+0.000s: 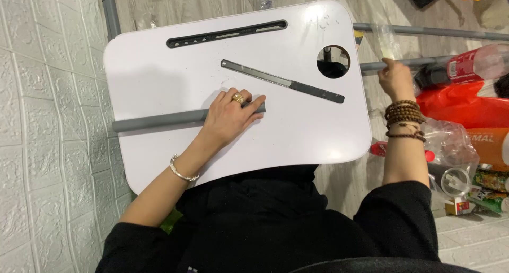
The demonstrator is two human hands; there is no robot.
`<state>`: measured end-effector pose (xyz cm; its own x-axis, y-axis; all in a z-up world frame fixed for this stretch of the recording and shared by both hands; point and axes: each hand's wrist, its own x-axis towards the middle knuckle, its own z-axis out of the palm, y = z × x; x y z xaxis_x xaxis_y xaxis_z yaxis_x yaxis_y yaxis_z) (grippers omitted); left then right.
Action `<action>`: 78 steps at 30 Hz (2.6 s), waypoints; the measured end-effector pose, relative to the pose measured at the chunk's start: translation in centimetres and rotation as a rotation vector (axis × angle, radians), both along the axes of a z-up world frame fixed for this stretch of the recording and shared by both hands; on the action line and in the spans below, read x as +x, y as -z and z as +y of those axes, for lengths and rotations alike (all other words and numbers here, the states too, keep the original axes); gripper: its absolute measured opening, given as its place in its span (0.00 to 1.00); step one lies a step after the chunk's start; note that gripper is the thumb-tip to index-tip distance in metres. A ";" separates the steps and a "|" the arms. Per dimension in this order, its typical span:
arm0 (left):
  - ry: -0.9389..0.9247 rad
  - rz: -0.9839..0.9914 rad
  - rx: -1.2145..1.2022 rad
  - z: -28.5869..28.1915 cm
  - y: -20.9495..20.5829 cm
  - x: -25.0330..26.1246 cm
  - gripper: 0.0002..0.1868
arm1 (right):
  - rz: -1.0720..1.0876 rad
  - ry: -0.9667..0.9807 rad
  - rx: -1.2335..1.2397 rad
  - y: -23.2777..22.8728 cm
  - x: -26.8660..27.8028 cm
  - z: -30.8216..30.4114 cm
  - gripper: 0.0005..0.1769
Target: A person is using a hacksaw blade to cut through a grey PVC pipe on a small white table.
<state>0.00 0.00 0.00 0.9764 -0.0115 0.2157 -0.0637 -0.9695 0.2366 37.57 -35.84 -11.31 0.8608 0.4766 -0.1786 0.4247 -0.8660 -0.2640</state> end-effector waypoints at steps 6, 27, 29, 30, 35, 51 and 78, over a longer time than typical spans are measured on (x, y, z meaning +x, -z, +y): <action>-0.036 -0.002 0.080 1.1 -1.5 -2.8 0.28 | -0.143 -0.081 -0.295 5.8 1.4 1.6 0.30; -0.192 -0.037 -0.001 4.5 -3.2 -10.9 0.20 | -0.920 -0.282 -0.165 -6.4 4.3 2.6 0.19; -0.185 -0.039 -0.006 4.5 -3.2 -10.5 0.19 | -1.028 -0.307 -0.233 -8.7 3.6 3.4 0.21; -0.172 -0.034 -0.008 4.6 -3.3 -10.3 0.18 | -1.130 -0.324 -0.302 -9.7 3.2 3.8 0.23; -0.127 -0.103 -0.003 4.7 -2.9 -8.4 0.19 | -1.106 -0.464 -0.216 -14.5 -0.6 8.1 0.23; -0.094 -0.217 0.006 5.0 0.2 -7.6 0.13 | -0.730 -0.896 0.159 -21.2 -16.2 22.3 0.27; -0.174 -0.536 0.090 4.2 2.1 -7.4 0.02 | -0.312 -1.303 0.080 -16.5 -26.1 34.8 0.25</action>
